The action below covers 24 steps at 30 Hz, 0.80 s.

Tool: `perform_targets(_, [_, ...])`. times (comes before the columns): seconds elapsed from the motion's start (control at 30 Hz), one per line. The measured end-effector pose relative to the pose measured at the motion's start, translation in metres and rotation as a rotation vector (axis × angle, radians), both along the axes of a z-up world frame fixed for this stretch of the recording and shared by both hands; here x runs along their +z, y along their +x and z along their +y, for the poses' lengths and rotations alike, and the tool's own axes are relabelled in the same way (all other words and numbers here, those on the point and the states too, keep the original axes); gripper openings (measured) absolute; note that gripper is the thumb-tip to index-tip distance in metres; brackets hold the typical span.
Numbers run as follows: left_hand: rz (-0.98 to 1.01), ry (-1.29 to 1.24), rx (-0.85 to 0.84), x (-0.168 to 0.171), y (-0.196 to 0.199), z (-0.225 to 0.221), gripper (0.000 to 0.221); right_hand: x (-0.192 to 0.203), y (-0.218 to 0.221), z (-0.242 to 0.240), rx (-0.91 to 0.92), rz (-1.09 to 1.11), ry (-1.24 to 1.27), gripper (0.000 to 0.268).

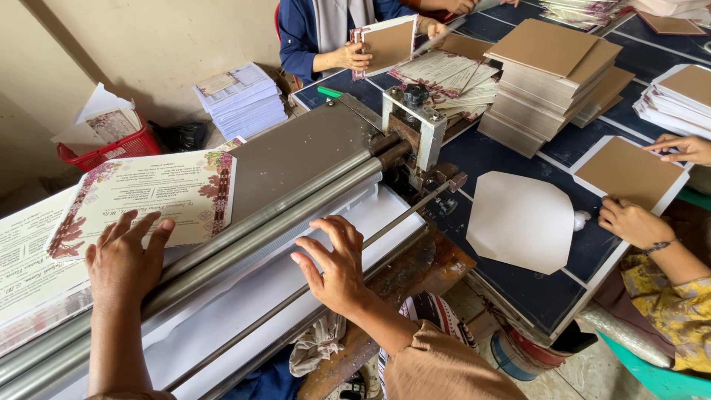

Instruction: Feeding printed paper sheets into a manual gluing machine and preparing them for assembly.

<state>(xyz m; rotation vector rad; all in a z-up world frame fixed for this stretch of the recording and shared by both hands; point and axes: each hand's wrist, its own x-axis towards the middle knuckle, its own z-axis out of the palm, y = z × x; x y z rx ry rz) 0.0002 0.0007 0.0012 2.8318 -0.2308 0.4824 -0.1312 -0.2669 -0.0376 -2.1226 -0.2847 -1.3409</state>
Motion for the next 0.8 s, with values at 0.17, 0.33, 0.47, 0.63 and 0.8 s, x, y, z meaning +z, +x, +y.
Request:
perform_targets(0.17, [0.158,0.015,0.076,0.005,0.003,-0.002,0.055,-0.001,0.003,0.001,-0.031,-0.008,-0.029,0.024])
perform_targets(0.33, [0.182,0.155,-0.015,0.021,-0.018,-0.013,0.046,-0.025,0.02,-0.004,-0.036,-0.04,-0.162,0.034])
perform_targets(0.47, [0.311,0.048,-0.175,0.03,-0.015,-0.023,0.054,-0.023,0.025,0.0,-0.093,-0.012,-0.278,0.055])
perform_targets(0.63, [0.309,-0.175,-0.239,0.026,-0.021,-0.018,0.054,-0.017,0.025,0.001,-0.068,-0.025,-0.341,0.042])
perform_targets(0.8, [-0.115,-0.218,-0.285,-0.006,0.0,0.024,0.033,-0.013,0.017,-0.014,0.001,-0.066,-0.351,0.022])
